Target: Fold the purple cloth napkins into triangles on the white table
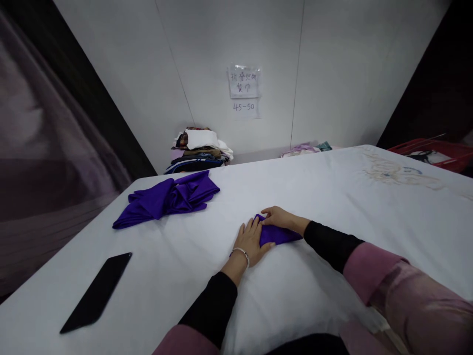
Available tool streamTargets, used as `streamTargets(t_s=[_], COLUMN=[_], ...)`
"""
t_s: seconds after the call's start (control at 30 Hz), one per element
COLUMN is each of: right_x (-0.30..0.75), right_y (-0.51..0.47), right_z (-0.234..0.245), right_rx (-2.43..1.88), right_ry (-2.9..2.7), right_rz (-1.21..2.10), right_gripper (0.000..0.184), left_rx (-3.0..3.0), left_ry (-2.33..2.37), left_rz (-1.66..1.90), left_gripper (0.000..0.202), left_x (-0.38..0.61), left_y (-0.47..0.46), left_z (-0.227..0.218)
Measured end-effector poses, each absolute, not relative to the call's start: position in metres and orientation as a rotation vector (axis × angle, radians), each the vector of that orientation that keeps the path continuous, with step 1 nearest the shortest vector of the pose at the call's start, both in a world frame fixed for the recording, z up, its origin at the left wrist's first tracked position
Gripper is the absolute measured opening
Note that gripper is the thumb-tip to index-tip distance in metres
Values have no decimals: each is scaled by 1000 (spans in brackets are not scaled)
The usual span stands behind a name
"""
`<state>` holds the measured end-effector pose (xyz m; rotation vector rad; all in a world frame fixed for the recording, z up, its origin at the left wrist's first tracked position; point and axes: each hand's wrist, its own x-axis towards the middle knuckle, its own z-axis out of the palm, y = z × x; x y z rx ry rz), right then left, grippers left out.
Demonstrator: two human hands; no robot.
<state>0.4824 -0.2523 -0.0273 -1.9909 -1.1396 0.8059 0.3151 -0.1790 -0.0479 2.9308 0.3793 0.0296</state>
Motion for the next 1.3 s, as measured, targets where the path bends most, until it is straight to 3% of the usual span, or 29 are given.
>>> streamTargets(t_s=[0.33,0.53,0.77,0.97,1.03,1.13,1.23,1.3], right_x=[484,497,521,523,523,522,521,521], right_y=[-253,-281,-322,-328,-327,-326,-325,-324], right_z=[-25,-25,-37,-43,-43,-43,-42,-40], right_rx=[-1757,-1707,-1679,-1651,-1647,-1643,-1641,-1637], right_ry=[-935,-849,-725,-680,-674,-662,-645,-633], right_rz=[1264,1251,1217,1180,1184,1196,1195,1200], right_gripper=[21,19,22,20,20,19,18,18], left_rx=[2825,2779,2809,2706,2755,2860,2891,2892], left_ry=[368,610,743,804,597,272,218,246], left_rz=[175,252,179,555,594,325,14,-54], left_gripper=[70,45,44,38,39,53,74,77], left_x=[310,307,307,304,304,306,307,307], left_y=[-179,-171,-160,-163,-174,-193,-203,-205], left_z=[-47,-47,-52,-43,-39,-39,-43,-44])
